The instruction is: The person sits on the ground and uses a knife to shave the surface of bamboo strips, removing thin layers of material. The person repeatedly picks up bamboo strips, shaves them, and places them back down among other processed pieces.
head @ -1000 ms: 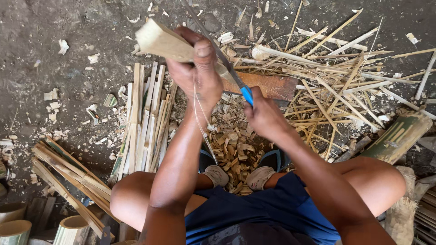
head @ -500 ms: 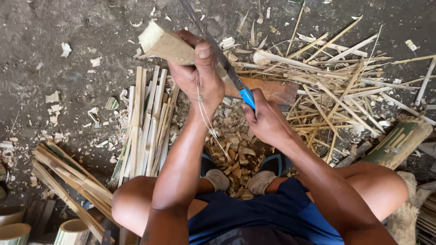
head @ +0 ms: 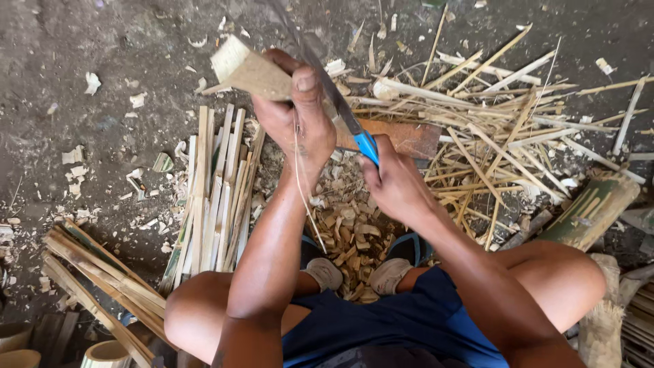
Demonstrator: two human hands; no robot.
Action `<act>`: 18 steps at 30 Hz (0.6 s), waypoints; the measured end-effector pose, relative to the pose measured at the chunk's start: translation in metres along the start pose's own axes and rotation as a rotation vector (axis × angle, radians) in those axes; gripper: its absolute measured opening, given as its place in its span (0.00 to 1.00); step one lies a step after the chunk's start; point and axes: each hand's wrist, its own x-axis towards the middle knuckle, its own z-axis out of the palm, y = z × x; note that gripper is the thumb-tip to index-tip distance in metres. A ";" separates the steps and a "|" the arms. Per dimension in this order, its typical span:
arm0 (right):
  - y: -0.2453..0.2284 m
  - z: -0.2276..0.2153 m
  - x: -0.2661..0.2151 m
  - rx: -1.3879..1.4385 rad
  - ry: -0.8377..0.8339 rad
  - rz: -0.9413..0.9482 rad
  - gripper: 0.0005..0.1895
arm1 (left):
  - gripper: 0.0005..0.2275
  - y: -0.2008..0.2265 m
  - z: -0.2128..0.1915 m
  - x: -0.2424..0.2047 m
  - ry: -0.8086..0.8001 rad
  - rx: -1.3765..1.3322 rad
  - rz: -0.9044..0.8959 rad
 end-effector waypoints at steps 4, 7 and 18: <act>0.015 0.011 -0.004 0.057 0.362 -0.470 0.10 | 0.21 0.002 -0.003 -0.011 -0.009 -0.063 -0.090; 0.021 0.018 0.022 -0.196 0.024 -0.138 0.09 | 0.21 0.005 0.001 -0.005 0.071 0.062 0.018; 0.044 0.050 0.031 -0.144 0.039 -0.070 0.15 | 0.21 0.003 -0.012 -0.004 0.034 -0.167 -0.109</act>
